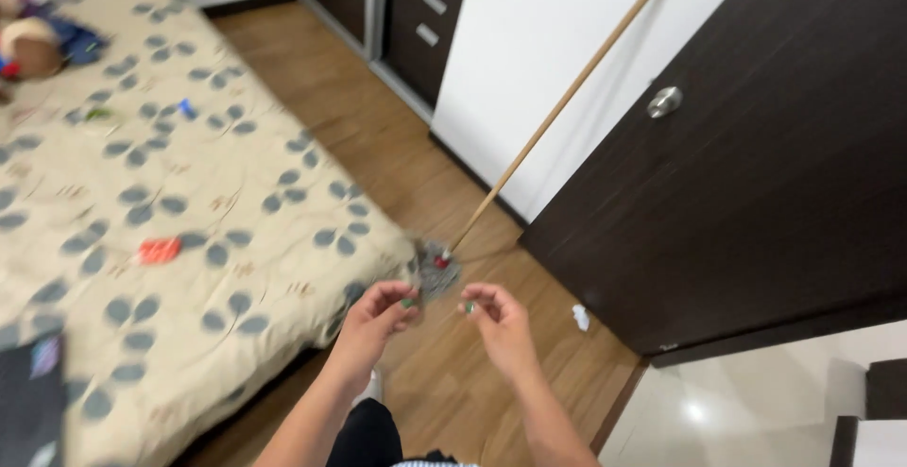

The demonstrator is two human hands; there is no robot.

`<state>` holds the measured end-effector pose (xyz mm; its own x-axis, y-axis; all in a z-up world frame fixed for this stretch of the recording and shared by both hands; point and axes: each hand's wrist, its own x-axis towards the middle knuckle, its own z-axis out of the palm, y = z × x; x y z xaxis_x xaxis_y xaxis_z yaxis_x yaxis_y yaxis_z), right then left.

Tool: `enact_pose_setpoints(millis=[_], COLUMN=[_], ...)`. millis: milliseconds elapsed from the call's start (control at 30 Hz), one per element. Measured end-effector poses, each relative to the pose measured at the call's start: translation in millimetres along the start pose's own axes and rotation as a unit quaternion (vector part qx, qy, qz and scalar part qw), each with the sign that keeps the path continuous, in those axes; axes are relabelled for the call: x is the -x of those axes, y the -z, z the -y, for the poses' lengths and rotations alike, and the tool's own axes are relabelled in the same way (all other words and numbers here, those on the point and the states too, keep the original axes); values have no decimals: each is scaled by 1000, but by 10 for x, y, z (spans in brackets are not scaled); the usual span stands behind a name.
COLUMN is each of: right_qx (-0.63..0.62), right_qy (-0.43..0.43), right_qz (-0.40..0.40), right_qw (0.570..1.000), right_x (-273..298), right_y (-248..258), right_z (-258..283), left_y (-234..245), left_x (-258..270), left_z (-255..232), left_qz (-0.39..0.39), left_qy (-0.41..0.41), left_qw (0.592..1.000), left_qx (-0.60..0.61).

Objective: The person picks up small items scattered on the bed, places them on a round tray, and carries the tray to the desk. They arrange items on the desk, coil a charging cable, place items into a drawer, smooth the bedsheet, and gather plush toys together at the head of the bed.

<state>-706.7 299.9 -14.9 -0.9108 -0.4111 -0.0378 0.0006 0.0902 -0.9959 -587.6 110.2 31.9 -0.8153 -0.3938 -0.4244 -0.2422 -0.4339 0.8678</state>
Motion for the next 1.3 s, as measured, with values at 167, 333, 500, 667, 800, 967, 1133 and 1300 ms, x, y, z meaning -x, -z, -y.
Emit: enact_pose_setpoints(millis=[167, 333, 500, 667, 800, 967, 1133, 1300], right_qx=[-21, 20, -17, -38, -51, -61, -197, -326], right_qy=[-28, -23, -56, -115, -111, -51, 102, 263], right_qz=[-74, -133, -184, -236, -296, -266, -257, -118], right_qw=[997, 991, 981, 964, 947, 961, 941, 900], right_x=[-1160, -2353, -3806, -5683, -7317, -8376, -8530, -8303], right_y=[381, 864, 1574, 2400, 2879, 2628, 2396, 2705], right_z=[-12, 266, 203, 63, -388, -910, 373, 2039], left_y=[-412, -1084, -1868, -2309, -2583, -3107, -3603, -4036], left_x=[-1387, -2392, -3205, -4004, -4529, -5148, -5553, -5806], left_z=[-71, -760, -1255, -1339, -1572, -1736, -2018, -2318], left_qz=[44, 124, 202, 200, 75, 2, -24, -11], left_qy=[-11, 0, -11, -59, -20, -37, -70, -111], left_qw=[999, 991, 974, 974, 995, 999, 997, 994], left_qx=[24, -41, -99, -88, -68, -40, -33, -23])
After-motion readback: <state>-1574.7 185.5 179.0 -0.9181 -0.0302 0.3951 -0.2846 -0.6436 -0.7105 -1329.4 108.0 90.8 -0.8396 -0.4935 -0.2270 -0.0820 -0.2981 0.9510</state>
